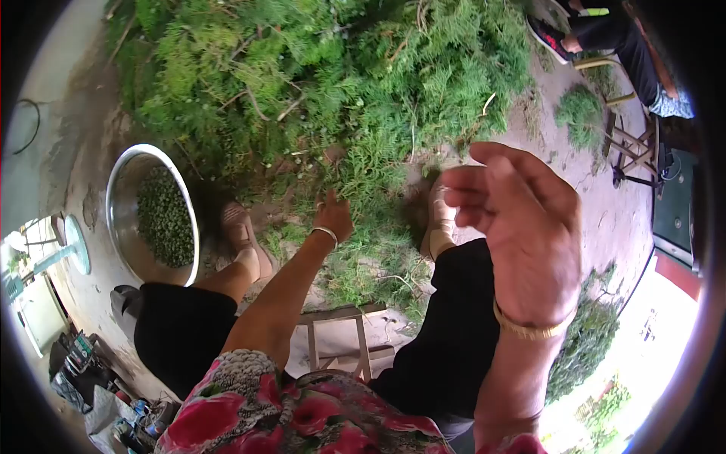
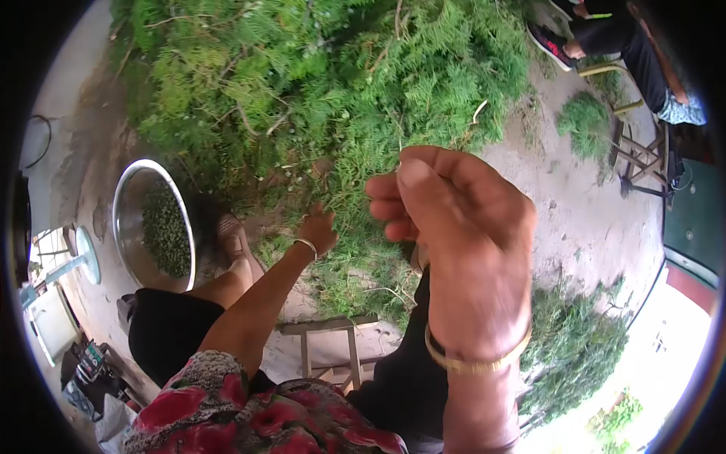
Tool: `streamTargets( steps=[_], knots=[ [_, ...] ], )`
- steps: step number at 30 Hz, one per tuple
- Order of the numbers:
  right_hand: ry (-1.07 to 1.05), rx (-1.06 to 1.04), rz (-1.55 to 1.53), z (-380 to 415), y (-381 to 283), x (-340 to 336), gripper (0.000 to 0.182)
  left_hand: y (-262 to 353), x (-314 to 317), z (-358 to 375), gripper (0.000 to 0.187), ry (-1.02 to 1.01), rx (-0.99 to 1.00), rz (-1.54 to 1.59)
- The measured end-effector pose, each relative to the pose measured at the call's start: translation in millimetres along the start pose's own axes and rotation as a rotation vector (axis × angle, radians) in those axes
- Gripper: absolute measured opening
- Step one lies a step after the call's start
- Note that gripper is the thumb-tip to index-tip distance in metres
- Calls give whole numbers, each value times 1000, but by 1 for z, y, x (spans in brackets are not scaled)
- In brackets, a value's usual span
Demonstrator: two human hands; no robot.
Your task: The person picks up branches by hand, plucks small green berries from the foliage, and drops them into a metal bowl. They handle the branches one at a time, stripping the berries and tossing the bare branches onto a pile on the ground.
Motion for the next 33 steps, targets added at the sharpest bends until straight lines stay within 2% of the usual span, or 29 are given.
streamTargets(
  steps=[1, 3, 4, 7, 8, 9, 11, 12, 15, 16, 17, 19, 21, 23, 24, 25, 27, 29, 30, 31, 32, 33],
  knots=[
    [11, -5, 35, 1, -1, -4, 29, 2, 5, -10, 56, -16, 7, -1],
    [26, 5, 71, 1, 0, -9, 33, 3, 13, -22, 55, 162, -74, 140],
    [13, 29, 77, 1, 1, -10, 34, 3, 15, -28, 55, 149, -74, 140],
    [18, 77, 110, 2, 6, -12, 38, -1, 14, -39, 23, 114, -168, 11],
    [19, 80, 93, 2, 8, -14, 39, -16, 28, -45, 7, 147, -91, -18],
    [20, 82, 75, 2, 9, -16, 39, -21, 28, -45, 7, 141, -91, -16],
    [37, 105, 80, 2, 7, -17, 38, -28, 25, -43, 9, 215, -11, 267],
    [48, 119, 80, 2, 5, -17, 38, -27, 17, -38, 9, 218, -10, 263],
    [-3, 49, 23, 3, 8, -22, 36, -21, -3, -3, 6, 297, 140, 645],
    [-8, 47, 18, 4, 8, -23, 36, -27, 12, 5, 6, 554, 337, 715],
    [-12, 51, 18, 4, 8, -24, 36, -28, 13, 16, 6, 556, 336, 710],
    [-17, 66, 15, 5, 10, -24, 36, -29, 18, 37, 11, 498, 321, 576],
    [-30, 59, 41, 4, 10, -26, 36, -33, 34, 54, 16, 499, 307, 621],
    [-8, 38, 45, 2, 13, -25, 32, -31, 37, 68, 19, 242, -116, 1227],
    [-41, 24, 52, 1, 14, -25, 29, -15, 19, 78, 20, 236, -198, 1307],
    [-74, 4, 61, 0, 15, -25, 26, -1, 4, 85, 20, 246, -184, 1304],
    [-96, -63, 43, -1, 21, -20, 19, 16, -20, 96, 20, 328, -185, 1568],
    [-80, -198, 413, -4, 35, -12, 17, 15, -32, 103, 19, 395, -53, 1538],
    [-162, -178, 655, -4, 40, -7, 14, 20, -46, 110, 19, 484, 59, 1433],
    [-159, -343, 820, -3, 46, 1, 19, 27, -64, 116, 19, 573, 166, 1324],
    [-199, -406, 845, -5, 54, 11, 26, 46, -96, 135, 15, 584, 180, 1130],
    [-194, -439, 838, -1, 55, 19, 26, 60, -119, 146, 15, 610, 201, 1122]
  ],
)
Point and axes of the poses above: each hand's wrist, its own z-axis away from the middle knuckle, its own x-axis out of the palm, y = z × x, the point moved 1 cm from there along -z, towards the middle knuckle, and after that the axes turned 9 degrees about z, right-handed, at the moved point
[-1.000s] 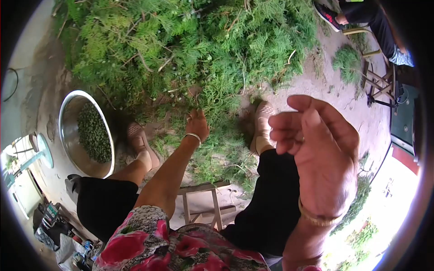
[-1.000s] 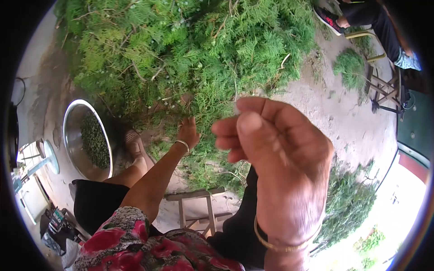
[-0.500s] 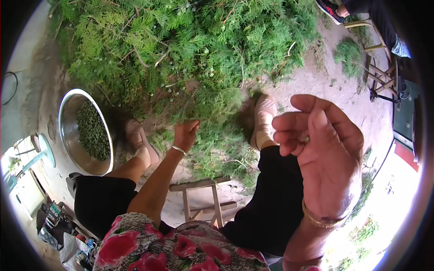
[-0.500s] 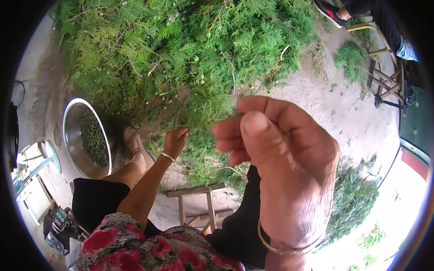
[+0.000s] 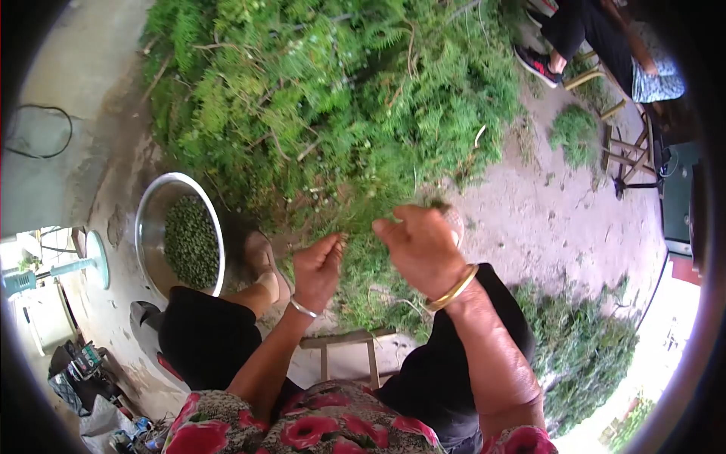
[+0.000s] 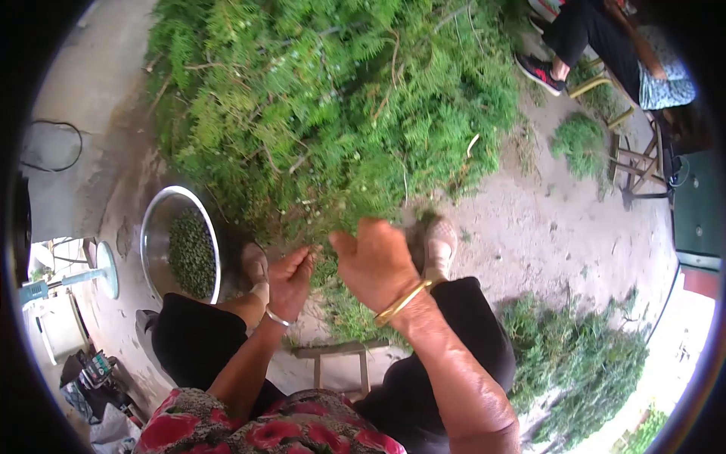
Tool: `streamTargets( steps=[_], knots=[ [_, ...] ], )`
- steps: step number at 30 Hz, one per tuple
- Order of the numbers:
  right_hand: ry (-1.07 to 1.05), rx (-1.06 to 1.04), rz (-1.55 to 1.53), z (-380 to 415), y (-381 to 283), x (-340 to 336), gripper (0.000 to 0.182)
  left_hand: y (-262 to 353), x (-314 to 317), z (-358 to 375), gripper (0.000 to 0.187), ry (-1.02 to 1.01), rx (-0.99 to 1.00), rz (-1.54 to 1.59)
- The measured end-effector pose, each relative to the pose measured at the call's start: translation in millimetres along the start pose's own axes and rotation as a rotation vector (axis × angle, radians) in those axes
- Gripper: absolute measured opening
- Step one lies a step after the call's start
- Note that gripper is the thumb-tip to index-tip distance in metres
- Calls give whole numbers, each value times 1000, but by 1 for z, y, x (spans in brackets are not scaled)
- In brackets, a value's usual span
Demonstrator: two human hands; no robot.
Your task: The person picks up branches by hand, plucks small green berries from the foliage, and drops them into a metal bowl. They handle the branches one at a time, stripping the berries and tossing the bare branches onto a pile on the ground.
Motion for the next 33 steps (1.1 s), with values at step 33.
streamTargets(
  steps=[33],
  knots=[
    [-580, 480, -1259, 2, -49, 5, 24, 123, -22, -18, 9, -270, -168, 476]
  ],
)
Point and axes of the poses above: each hand's wrist, its own z-axis away from the middle knuckle, its own x-axis out of the palm, y = z × x, the point moved 1 cm from there along -z, towards the middle knuckle, and after that the axes turned 9 degrees about z, right-handed, at the moved point
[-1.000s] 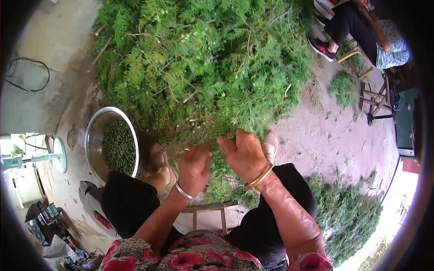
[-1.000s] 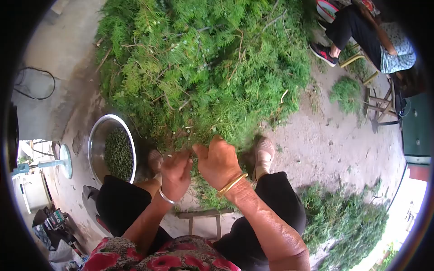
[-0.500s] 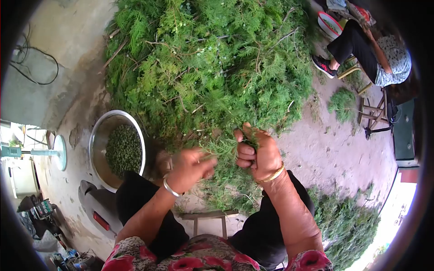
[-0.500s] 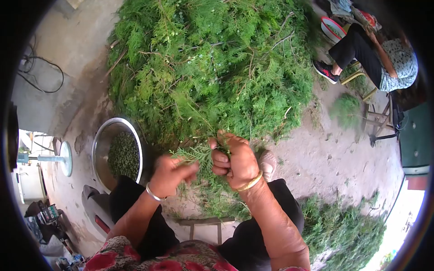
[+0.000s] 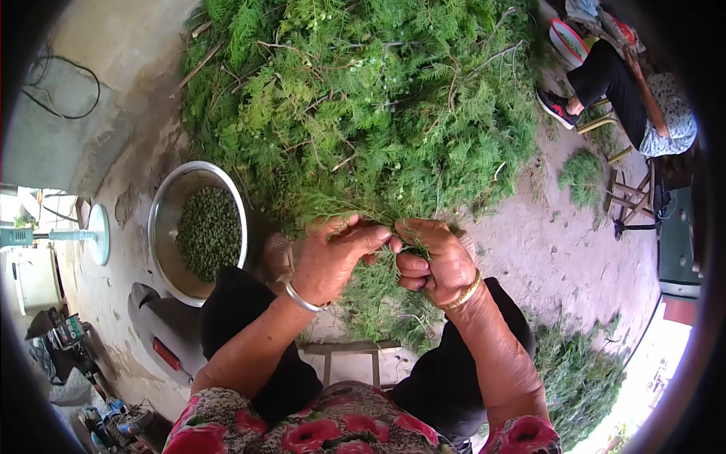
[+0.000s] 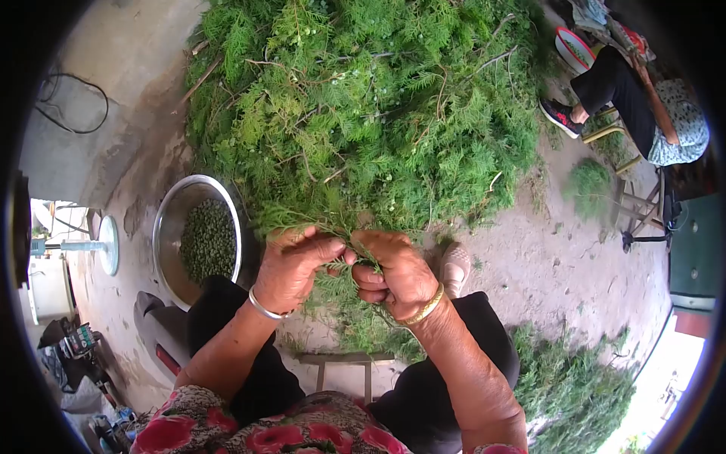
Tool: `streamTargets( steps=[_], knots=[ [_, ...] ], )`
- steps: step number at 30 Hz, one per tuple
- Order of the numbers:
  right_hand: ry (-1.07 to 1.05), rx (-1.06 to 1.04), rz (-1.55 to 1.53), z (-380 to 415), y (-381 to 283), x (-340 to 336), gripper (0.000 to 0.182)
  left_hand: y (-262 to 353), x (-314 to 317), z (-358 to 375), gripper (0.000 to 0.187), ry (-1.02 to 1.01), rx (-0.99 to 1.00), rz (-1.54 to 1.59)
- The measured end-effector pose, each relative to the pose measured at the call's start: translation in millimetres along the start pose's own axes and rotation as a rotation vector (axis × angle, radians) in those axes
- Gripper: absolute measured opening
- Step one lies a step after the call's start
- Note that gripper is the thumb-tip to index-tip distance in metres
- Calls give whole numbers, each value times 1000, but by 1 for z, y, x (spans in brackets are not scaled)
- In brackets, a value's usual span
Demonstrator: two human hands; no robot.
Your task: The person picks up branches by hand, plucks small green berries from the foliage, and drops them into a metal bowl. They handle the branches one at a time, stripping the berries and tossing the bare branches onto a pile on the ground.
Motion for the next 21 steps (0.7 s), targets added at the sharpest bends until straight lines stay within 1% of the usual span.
streamTargets(
  steps=[1, 2, 3, 4, 5, 7, 8, 10, 11, 13, 14, 15, 17, 18, 19, 21],
  knots=[
    [4, 6, -6, 0, -1, -1, 24, -2, -1, 1, 11, 88, -22, 29],
    [43, -23, 18, 1, -3, -2, 24, 3, -3, 0, 9, 60, -44, -129],
    [85, -47, 40, 2, -4, -4, 23, 4, -8, -2, 9, 59, -63, -126],
    [176, -76, -36, 4, -11, -3, 23, 5, -13, -3, 8, 24, 109, -429],
    [180, -102, -102, 4, -16, -14, 22, 5, -19, -2, 7, -16, 283, -727],
    [202, -216, 5, -1, -17, -31, 27, 7, -33, -2, 10, 77, 210, -719],
    [212, -205, -7, 0, -16, -30, 27, 15, -31, 1, 10, 116, 178, -653],
    [162, -173, 981, 4, -14, -19, 38, 18, -43, 4, 12, 215, 127, -544],
    [165, -164, 977, 3, -7, -20, 38, 21, -52, 5, 13, 264, 110, -499],
    [-20, -44, 1446, -2, 8, -20, 48, 23, -66, 8, 14, 319, 117, -460],
    [-7, 18, 1523, 1, 7, -19, 54, 25, -74, 11, 14, 329, 149, -441],
    [-9, 26, 1519, 1, 8, -22, 54, 30, -85, 15, 14, 348, 170, -414],
    [53, -143, 1617, 1, 7, -32, 53, 44, -109, 23, 14, 419, 200, -334],
    [53, -215, 1596, 0, 0, -35, 49, 52, -125, 27, 14, 447, 219, -331],
    [55, -202, 1588, 4, -5, -35, 49, 60, -144, 32, 14, 476, 239, -328],
    [391, -277, 1226, 11, -20, -37, 41, 75, -190, 43, 14, 622, 224, -497]
  ],
)
Point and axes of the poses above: each hand's wrist, its own z-axis away from the middle knuckle, its own x-axis out of the palm, y = z × x, the point moved 1 cm from there along -z, towards the middle knuckle, and after that the axes turned 9 degrees about z, right-handed, at the moved point
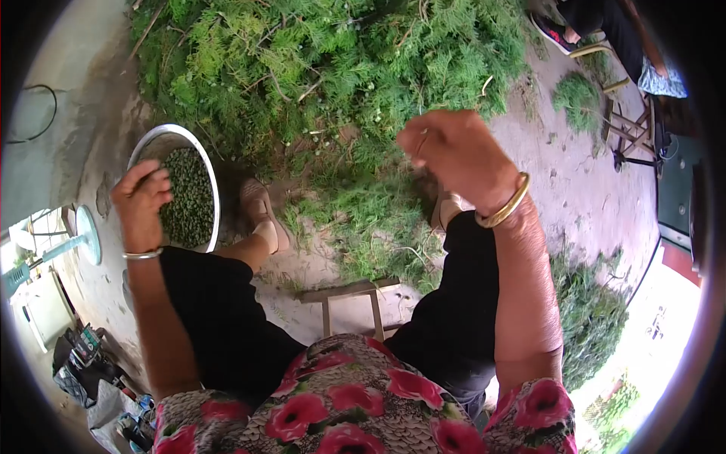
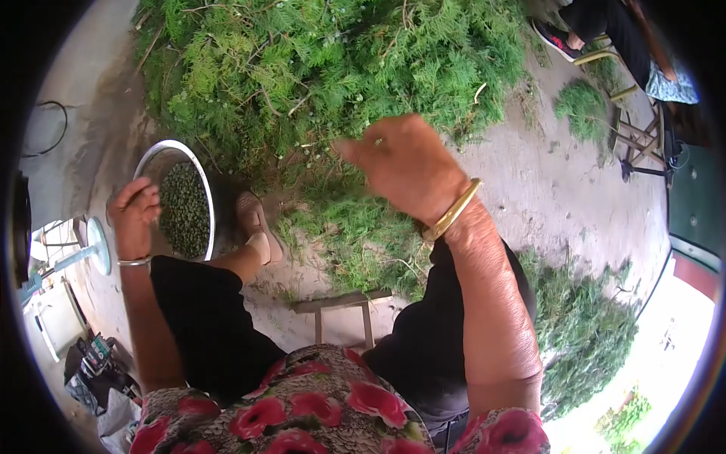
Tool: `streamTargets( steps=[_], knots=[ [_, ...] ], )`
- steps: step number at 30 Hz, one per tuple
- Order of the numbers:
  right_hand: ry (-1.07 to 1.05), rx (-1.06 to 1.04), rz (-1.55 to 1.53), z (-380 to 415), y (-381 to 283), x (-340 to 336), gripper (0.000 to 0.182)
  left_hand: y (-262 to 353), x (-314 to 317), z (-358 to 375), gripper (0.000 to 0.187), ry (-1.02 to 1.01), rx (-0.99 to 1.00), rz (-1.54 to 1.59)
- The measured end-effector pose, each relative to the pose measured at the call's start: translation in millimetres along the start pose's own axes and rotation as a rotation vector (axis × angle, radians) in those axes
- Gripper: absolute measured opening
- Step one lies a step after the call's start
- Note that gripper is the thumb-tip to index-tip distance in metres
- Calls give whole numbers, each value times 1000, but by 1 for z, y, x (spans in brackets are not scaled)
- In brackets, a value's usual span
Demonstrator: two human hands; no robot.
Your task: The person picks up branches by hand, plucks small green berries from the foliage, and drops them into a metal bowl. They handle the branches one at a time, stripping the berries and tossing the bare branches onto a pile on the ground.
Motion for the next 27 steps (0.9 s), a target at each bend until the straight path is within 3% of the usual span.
streamTargets(
  steps=[1, 3, 5, 7, 8, 10, 12, 13, 14, 16, 17, 18, 19, 21, 23, 24, 25, 26, 27],
  knots=[
    [1, 9, -3, -2, 6, -2, 41, -10, -26, -13, 14, 34, -41, -116],
    [234, -37, -135, -3, 18, -7, 36, -43, -86, -45, 15, 85, -115, -335],
    [249, -22, -114, -1, 22, -11, 34, -69, -124, -61, 17, 96, -152, -445],
    [262, -13, -90, 1, 23, -15, 32, -70, -123, -60, 22, -98, 327, -1461],
    [304, -43, -22, 3, 22, -15, 31, -72, -116, -65, 22, -106, 329, -1463],
    [340, -58, 42, 8, 19, -14, 30, -56, -56, -62, 30, -351, 187, -1568],
    [340, 65, -330, 12, 14, -17, 29, -50, 22, -51, 34, -550, 248, -1361],
    [340, 71, -333, 14, 13, -20, 29, -42, 75, -39, 39, -626, 57, -1334],
    [322, 113, -486, 17, 15, -22, 27, -76, 89, -40, 35, -733, 325, -1060],
    [311, 160, -644, 21, 18, -27, 28, -105, 161, -20, 32, -951, 331, -1091],
    [333, 202, -744, 24, 19, -30, 28, -113, 198, -2, 31, -993, 85, -1047],
    [358, 241, -839, 26, 22, -35, 28, -151, 220, 6, 26, -958, -109, -789],
    [363, 265, -869, 28, 26, -39, 31, -178, 248, 18, 22, -1126, 356, -898],
    [414, 288, -935, 33, 29, -48, 33, -231, 295, 49, 6, -1164, 508, -573],
    [461, 314, -1005, 39, 42, -50, 34, -278, 329, 85, 5, -1112, 630, -498],
    [485, 222, -1093, 43, 50, -49, 35, -295, 343, 100, 5, -1128, 626, -487],
    [506, 125, -1177, 46, 56, -49, 35, -311, 356, 112, 4, -1164, 498, -587],
    [537, 106, -1182, 47, 52, -52, 35, -326, 367, 124, 5, -1196, 368, -686],
    [548, 191, -1232, 50, 60, -55, 34, -339, 375, 138, 5, -1206, 365, -677]
  ],
)
Point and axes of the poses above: each hand's wrist, its own z-axis away from the middle knuckle, its own x-axis out of the palm, y = z × x, the point moved 1 cm from there along -z, towards the middle knuckle, and after that the axes turned 9 degrees about z, right-handed, at the moved point
